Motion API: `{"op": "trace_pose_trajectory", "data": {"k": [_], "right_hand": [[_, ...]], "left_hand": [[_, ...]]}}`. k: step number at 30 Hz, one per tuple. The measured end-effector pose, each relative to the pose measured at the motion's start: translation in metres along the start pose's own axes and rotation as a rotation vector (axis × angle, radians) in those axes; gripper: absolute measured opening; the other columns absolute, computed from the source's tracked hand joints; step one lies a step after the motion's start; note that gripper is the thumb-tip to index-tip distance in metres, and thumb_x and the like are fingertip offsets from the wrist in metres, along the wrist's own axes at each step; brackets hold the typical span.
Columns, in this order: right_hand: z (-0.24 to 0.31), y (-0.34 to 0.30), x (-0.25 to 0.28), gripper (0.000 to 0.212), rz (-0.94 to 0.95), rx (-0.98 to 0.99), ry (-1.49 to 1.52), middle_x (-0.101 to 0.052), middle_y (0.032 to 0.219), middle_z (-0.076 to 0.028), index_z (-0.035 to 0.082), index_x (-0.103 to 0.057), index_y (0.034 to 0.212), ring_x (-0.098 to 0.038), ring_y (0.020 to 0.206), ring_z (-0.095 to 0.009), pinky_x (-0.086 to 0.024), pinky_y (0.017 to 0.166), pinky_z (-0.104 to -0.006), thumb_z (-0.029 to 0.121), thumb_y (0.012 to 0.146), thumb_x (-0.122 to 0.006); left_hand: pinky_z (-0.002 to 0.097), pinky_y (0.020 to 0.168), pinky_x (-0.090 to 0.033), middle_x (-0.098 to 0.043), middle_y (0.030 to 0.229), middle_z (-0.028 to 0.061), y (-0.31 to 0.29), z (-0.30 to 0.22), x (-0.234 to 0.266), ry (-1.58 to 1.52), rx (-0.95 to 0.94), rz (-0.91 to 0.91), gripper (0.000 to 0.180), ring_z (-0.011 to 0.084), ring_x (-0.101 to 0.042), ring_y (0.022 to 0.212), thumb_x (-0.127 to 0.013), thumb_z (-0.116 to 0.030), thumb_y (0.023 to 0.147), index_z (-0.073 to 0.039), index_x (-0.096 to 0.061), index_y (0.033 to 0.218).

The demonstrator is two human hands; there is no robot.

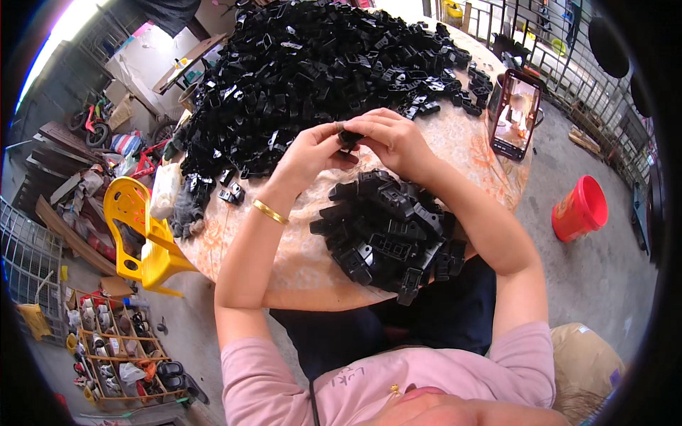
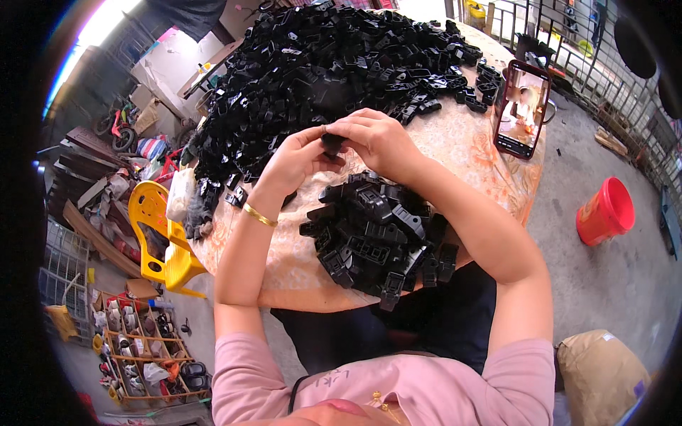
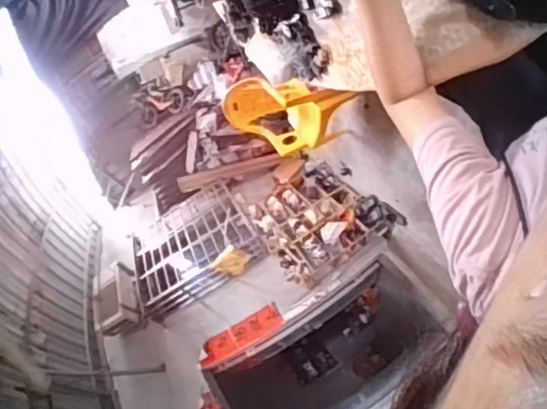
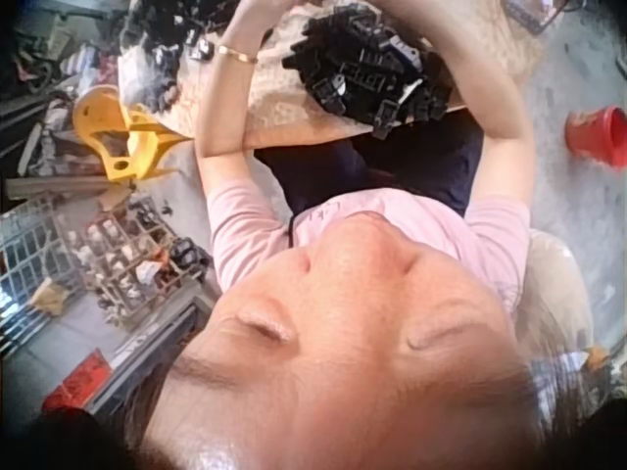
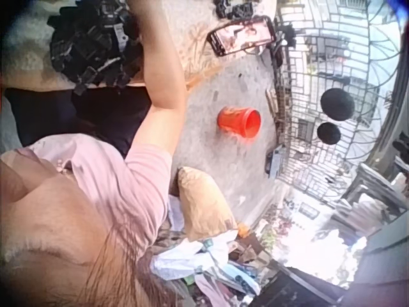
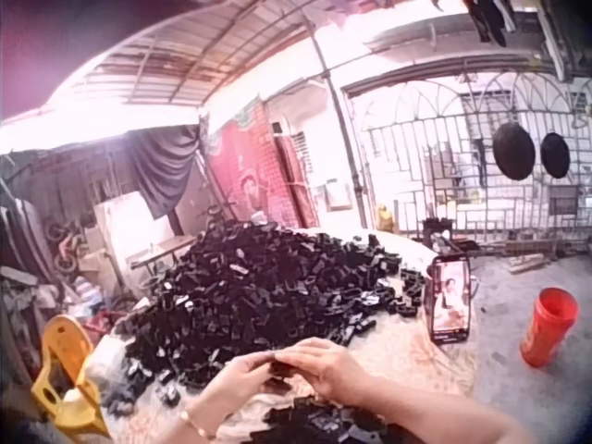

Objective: The person picks up plastic components from a pile on the table, fits pairs of pieces together by hand, and places the assembled components into a separate pile.

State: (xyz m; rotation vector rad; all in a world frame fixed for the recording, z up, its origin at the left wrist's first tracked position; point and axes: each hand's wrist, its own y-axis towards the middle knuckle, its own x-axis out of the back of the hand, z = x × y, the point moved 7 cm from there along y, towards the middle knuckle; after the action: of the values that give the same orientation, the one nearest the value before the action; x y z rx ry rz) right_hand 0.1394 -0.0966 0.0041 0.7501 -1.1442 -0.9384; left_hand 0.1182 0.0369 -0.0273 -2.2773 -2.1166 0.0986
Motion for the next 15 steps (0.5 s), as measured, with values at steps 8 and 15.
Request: {"op": "trace_pose_trajectory", "data": {"k": [8, 15], "right_hand": [[-0.004, -0.008, -0.014, 0.041, 0.18, -0.028, -0.062, -0.065, 0.092, -0.009, 0.009, -0.061, 0.108, -0.059, 0.085, -0.027, -0.05, 0.074, -0.0341, 0.005, 0.068, -0.067], [-0.032, -0.015, -0.024, 0.045, 0.294, -0.533, 0.687, -0.062, 0.104, -0.007, 0.01, -0.052, 0.121, -0.058, 0.092, -0.014, -0.047, 0.077, -0.028, 0.017, 0.079, -0.067]], "left_hand": [[0.0198, 0.063, -0.048, -0.062, 0.086, 0.0056, -0.001, 0.006, 0.001, 0.085, -0.008, 0.021, 0.021, 0.0085, -0.056, 0.069, -0.054, -0.013, 0.087, 0.001, -0.059, 0.101], [0.0253, 0.062, -0.049, -0.064, 0.084, 0.0098, -0.018, -0.01, -0.011, 0.216, -0.184, -0.106, 0.036, 0.0116, -0.06, 0.067, -0.061, 0.0, 0.078, 0.001, -0.05, 0.112]]}}
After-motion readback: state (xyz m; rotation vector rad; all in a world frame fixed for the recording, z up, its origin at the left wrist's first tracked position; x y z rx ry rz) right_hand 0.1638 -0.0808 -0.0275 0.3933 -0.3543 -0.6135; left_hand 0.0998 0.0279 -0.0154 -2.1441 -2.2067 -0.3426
